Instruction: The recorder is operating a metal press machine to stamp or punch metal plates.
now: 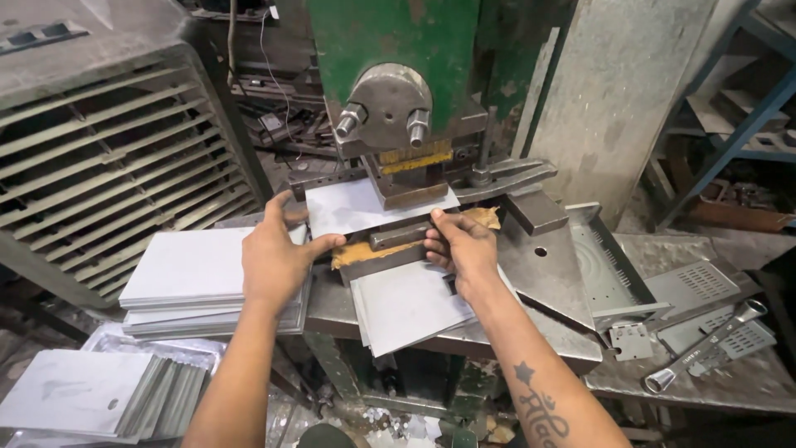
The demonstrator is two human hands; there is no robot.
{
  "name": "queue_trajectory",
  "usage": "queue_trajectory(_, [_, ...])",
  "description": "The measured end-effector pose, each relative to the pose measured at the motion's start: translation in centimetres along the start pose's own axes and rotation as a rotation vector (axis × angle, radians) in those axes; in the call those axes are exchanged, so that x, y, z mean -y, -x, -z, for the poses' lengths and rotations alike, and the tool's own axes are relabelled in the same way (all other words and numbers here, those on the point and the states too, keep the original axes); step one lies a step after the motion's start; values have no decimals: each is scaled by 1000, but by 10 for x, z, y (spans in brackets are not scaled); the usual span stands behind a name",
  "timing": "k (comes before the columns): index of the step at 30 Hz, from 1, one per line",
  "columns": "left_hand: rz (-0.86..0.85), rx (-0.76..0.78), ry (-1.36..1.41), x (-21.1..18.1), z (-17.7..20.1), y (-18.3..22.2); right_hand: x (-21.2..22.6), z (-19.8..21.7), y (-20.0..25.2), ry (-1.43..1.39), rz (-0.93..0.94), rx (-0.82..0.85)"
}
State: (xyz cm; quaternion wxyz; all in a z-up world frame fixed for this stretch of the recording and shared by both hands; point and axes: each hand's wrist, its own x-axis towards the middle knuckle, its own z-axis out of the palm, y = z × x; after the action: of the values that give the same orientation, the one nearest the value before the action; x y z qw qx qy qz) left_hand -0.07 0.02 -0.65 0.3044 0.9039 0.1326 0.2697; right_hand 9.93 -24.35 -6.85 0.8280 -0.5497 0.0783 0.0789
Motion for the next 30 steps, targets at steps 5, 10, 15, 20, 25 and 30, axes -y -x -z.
queue_trajectory(5, [-12, -3, 12, -3, 2, -1, 0, 0, -1, -4, 0, 2])
queue_trajectory(10, [-58, -36, -2, 5, -3, -3, 1, -1, 1, 27, 9, -14])
queue_trajectory(15, [-73, -10, -41, 14, -9, -9, 3, -1, 1, 20, 5, 2])
queue_trajectory(20, [-19, 29, 68, 9, -2, -8, 12, -9, 4, -11, -27, 28])
queue_trajectory(25, [39, 40, 194, 1, 8, -1, 17, -14, -3, -166, -178, -54])
queue_trajectory(30, [163, -73, 388, 7, 12, 4, 1, 20, 24, -224, -35, -81])
